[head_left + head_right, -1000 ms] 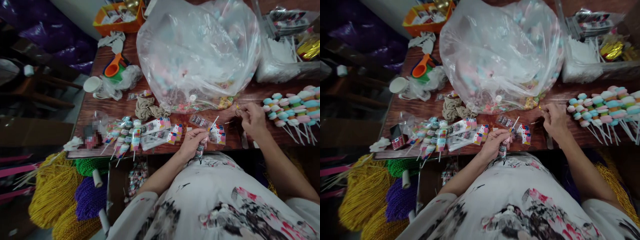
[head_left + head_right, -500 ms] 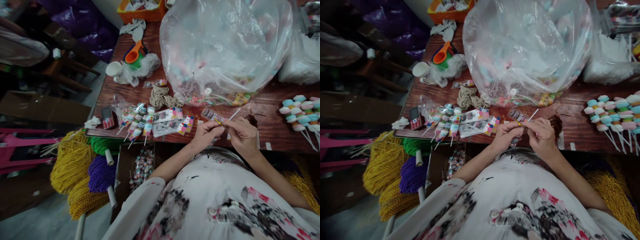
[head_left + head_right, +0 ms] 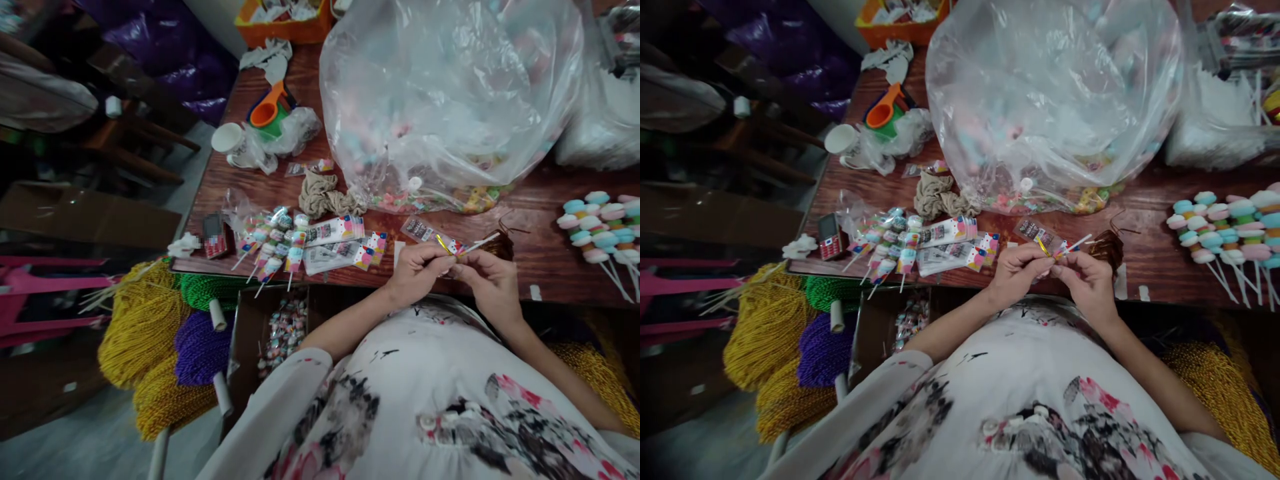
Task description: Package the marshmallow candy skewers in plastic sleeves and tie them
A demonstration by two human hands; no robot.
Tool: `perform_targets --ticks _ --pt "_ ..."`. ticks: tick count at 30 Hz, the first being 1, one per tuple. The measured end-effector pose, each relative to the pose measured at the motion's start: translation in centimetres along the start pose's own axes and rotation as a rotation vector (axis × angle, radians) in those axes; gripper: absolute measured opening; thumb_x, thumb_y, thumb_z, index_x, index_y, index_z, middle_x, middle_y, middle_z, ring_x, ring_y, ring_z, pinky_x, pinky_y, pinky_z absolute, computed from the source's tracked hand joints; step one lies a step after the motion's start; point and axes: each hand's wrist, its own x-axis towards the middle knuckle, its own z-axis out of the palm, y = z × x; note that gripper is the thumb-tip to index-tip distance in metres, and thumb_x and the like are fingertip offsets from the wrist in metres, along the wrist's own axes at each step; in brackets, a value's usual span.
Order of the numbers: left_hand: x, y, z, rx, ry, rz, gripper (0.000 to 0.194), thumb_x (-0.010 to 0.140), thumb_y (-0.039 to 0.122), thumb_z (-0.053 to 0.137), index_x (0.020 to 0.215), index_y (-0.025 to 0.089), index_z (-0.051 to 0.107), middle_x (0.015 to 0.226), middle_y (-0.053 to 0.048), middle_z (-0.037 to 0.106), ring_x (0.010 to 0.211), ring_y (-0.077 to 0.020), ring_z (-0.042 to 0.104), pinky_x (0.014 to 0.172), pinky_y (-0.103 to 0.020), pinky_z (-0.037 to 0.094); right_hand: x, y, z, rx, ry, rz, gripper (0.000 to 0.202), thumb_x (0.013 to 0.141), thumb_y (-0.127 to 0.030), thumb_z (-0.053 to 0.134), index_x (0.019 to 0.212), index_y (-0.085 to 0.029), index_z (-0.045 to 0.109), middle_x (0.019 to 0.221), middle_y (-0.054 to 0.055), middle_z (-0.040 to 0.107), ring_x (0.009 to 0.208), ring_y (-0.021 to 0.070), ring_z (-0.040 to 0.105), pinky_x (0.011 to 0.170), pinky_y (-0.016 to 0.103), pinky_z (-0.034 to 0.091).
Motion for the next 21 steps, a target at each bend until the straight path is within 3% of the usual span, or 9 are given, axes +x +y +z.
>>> perform_targets --ticks 3,5,7,9,12,14,17,21 --pt "0.4 0.9 0.0 0.1 -0.081 -0.012 0.024 0.076 0.039 0.072 0.066 0.018 0.073 0.068 -0.004 0.063 0.067 -0.0127 0.055 0.068 -0.026 0.046 1.5 0.3 -1.3 0.168 -0.224 0.058 0.024 0.079 -0.042 0.072 0.078 -0.019 0.067 0.069 0.0 0.067 0.06 0.0131 0.06 0.056 0.026 0.05" --pt "0.7 1.3 -0.3 0.054 -0.194 -0.127 0.025 0.071 0.039 0.076 0.061 0.016 0.072 0.06 -0.003 0.06 0.058 -0.0106 0.051 0.059 -0.024 0.044 2.5 -0.1 -2.5 0.102 -0.435 -0.037 0.026 0.082 -0.042 0.07 0.074 -0.019 0.063 0.063 -0.001 0.062 0.055 0.0116 0.055 0.05 0.025 0.044" --pt "0.9 1.5 -0.8 -0.055 -0.331 -0.343 0.026 0.064 0.039 0.08 0.059 0.014 0.071 0.052 -0.001 0.056 0.046 -0.008 0.046 0.048 -0.023 0.041 3.1 -1.2 -3.5 -0.089 -0.613 -0.306 0.021 0.088 -0.034 0.063 0.074 -0.018 0.062 0.065 0.0 0.062 0.058 0.0117 0.055 0.054 0.026 0.044" --pt "0.9 1.4 -1.2 -0.152 -0.461 -0.576 0.024 0.057 0.035 0.082 0.059 0.013 0.072 0.048 -0.001 0.058 0.039 -0.0082 0.045 0.04 -0.022 0.039 3.0 -2.9 -4.2 -0.323 -0.683 -0.686 0.016 0.091 -0.022 0.055 0.079 -0.019 0.064 0.071 0.002 0.064 0.068 0.0139 0.059 0.067 0.033 0.048" --pt "0.7 1.2 -1.2 -0.176 -0.683 -0.774 0.018 0.049 0.027 0.083 0.059 0.015 0.074 0.049 -0.004 0.063 0.039 -0.0117 0.05 0.035 -0.023 0.039 2.1 -5.5 -4.5 -0.58 -0.655 -1.151 0.016 0.09 -0.014 0.053 0.086 -0.022 0.067 0.076 0.003 0.067 0.082 0.0185 0.061 0.081 0.043 0.048" --pt "0.4 1.0 -0.8 -0.136 -0.841 -0.826 0.015 0.047 0.024 0.083 0.055 0.016 0.073 0.048 -0.004 0.063 0.038 -0.0128 0.049 0.033 -0.024 0.039 1.7 -6.6 -4.6 -0.631 -0.628 -1.293 0.016 0.089 -0.015 0.056 0.091 -0.025 0.069 0.081 0.004 0.07 0.088 0.0214 0.062 0.083 0.046 0.049" --pt "0.1 1.0 -0.2 -0.152 -0.889 -0.823 0.018 0.042 0.023 0.086 0.052 0.016 0.072 0.048 -0.005 0.063 0.039 -0.0141 0.05 0.033 -0.025 0.039 1.7 -7.1 -5.1 -0.632 -0.615 -1.336 0.018 0.09 -0.017 0.056 0.098 -0.027 0.07 0.094 0.005 0.074 0.099 0.0235 0.064 0.088 0.047 0.049" --pt "0.5 2.0 -1.2 -0.204 -0.701 -0.672 0.021 0.047 0.026 0.087 0.06 0.014 0.075 0.052 -0.005 0.065 0.043 -0.0124 0.053 0.039 -0.023 0.042 2.4 -6.3 -6.5 -0.711 -0.384 -1.159 0.03 0.085 -0.02 0.064 0.113 -0.032 0.068 0.112 0.005 0.073 0.107 0.0266 0.064 0.088 0.047 0.05"
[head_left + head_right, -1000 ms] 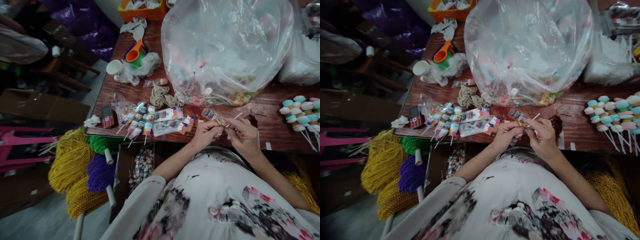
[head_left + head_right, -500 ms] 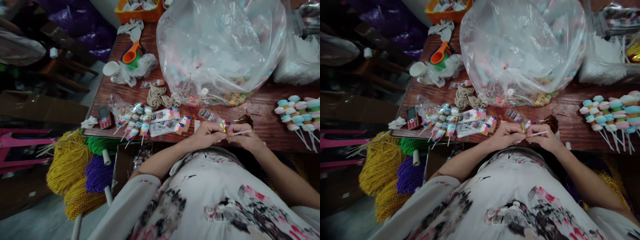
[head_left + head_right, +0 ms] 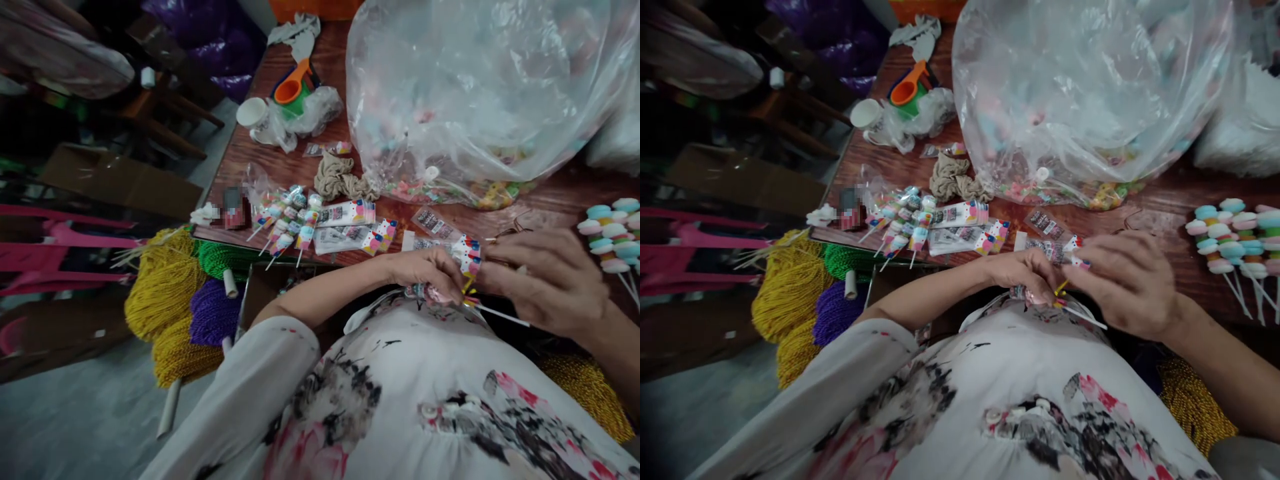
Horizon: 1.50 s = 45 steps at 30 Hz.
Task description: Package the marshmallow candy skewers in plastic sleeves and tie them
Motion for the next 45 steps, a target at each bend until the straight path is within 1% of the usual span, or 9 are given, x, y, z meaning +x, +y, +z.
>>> perform_targets --ticks 3,16,23,26,30,35,40,43,45 --pt "-0.9 0.5 -0.7 0.009 0.059 0.071 0.022 0.052 0.029 0.088 0.064 0.014 0.076 0.056 -0.005 0.066 0.047 -0.0125 0.055 0.045 -0.024 0.047 -0.7 0.3 0.2 0.044 0.03 0.181 0.04 0.079 -0.024 0.072 0.118 -0.034 0.066 0.124 0.007 0.068 0.113 0.0308 0.061 0.091 0.05 0.051" --pt "0.0 -0.7 -0.6 0.023 -0.087 -0.019 0.029 0.042 0.029 0.091 0.061 0.014 0.076 0.057 -0.009 0.069 0.045 -0.0192 0.059 0.041 -0.03 0.05 1.7 -0.3 2.6 0.569 -0.139 -0.072 0.018 0.096 -0.019 0.048 0.104 -0.019 0.064 0.097 0.009 0.071 0.094 0.018 0.061 0.083 0.038 0.05" --pt "0.2 0.9 -3.1 0.179 -0.321 -0.23 0.037 0.037 0.032 0.095 0.062 0.015 0.075 0.062 -0.011 0.07 0.054 -0.0254 0.064 0.044 -0.032 0.048 2.0 -1.9 2.1 0.161 -0.211 -0.287 0.019 0.094 -0.016 0.045 0.088 -0.019 0.063 0.08 0.006 0.067 0.073 0.0173 0.055 0.07 0.035 0.044" --pt "-1.6 4.0 -3.4 0.435 -0.046 -0.045 0.033 0.04 0.03 0.094 0.062 0.016 0.074 0.058 -0.007 0.067 0.054 -0.023 0.062 0.048 -0.031 0.047 1.9 -1.5 2.2 0.011 -0.245 -0.258 0.014 0.09 -0.015 0.051 0.083 -0.019 0.063 0.074 0.004 0.064 0.069 0.0173 0.052 0.067 0.035 0.041" --pt "-3.5 5.3 0.2 0.967 0.494 0.603 0.017 0.073 0.034 0.077 0.075 0.018 0.072 0.077 -0.006 0.069 0.078 -0.0202 0.065 0.067 -0.028 0.049 2.0 1.2 3.4 0.025 -0.189 0.069 0.016 0.085 -0.011 0.049 0.076 -0.02 0.06 0.067 0.004 0.06 0.065 0.0166 0.052 0.063 0.032 0.04" --pt "-1.0 1.1 0.9 1.549 0.119 0.727 0.025 0.091 0.033 0.055 0.077 0.016 0.068 0.075 -0.007 0.067 0.072 -0.0172 0.061 0.067 -0.029 0.049 3.2 1.0 3.8 0.397 0.061 0.583 0.013 0.084 -0.013 0.052 0.077 -0.02 0.059 0.067 -0.001 0.061 0.059 0.0108 0.052 0.057 0.024 0.04" --pt "0.4 2.0 -2.5 1.089 0.621 0.943 0.033 0.095 0.043 0.053 0.113 0.019 0.066 0.115 -0.01 0.068 0.108 -0.0208 0.062 0.093 -0.035 0.05 2.9 -1.1 5.3 0.696 -0.077 0.697 0.017 0.086 -0.016 0.05 0.07 -0.018 0.055 0.057 -0.004 0.055 0.052 0.0083 0.048 0.05 0.021 0.038" --pt "0.4 2.2 -2.8 0.943 0.758 1.033 0.067 0.083 0.06 0.064 0.139 0.027 0.049 0.148 -0.012 0.045 0.139 -0.0289 0.04 0.109 -0.046 0.039 2.6 0.1 5.1 0.356 0.099 0.606 0.013 0.082 -0.012 0.049 0.076 -0.019 0.058 0.066 -0.001 0.062 0.06 0.0115 0.056 0.057 0.025 0.045" --pt "0.5 1.4 -2.7 0.706 0.695 0.944 0.084 0.083 0.067 0.059 0.152 0.03 0.029 0.152 -0.013 0.039 0.14 -0.0281 0.04 0.106 -0.045 0.042 2.8 1.0 4.6 0.06 0.242 0.369 0.015 0.081 -0.009 0.051 0.087 -0.021 0.06 0.075 0.002 0.067 0.07 0.0155 0.061 0.067 0.03 0.05"
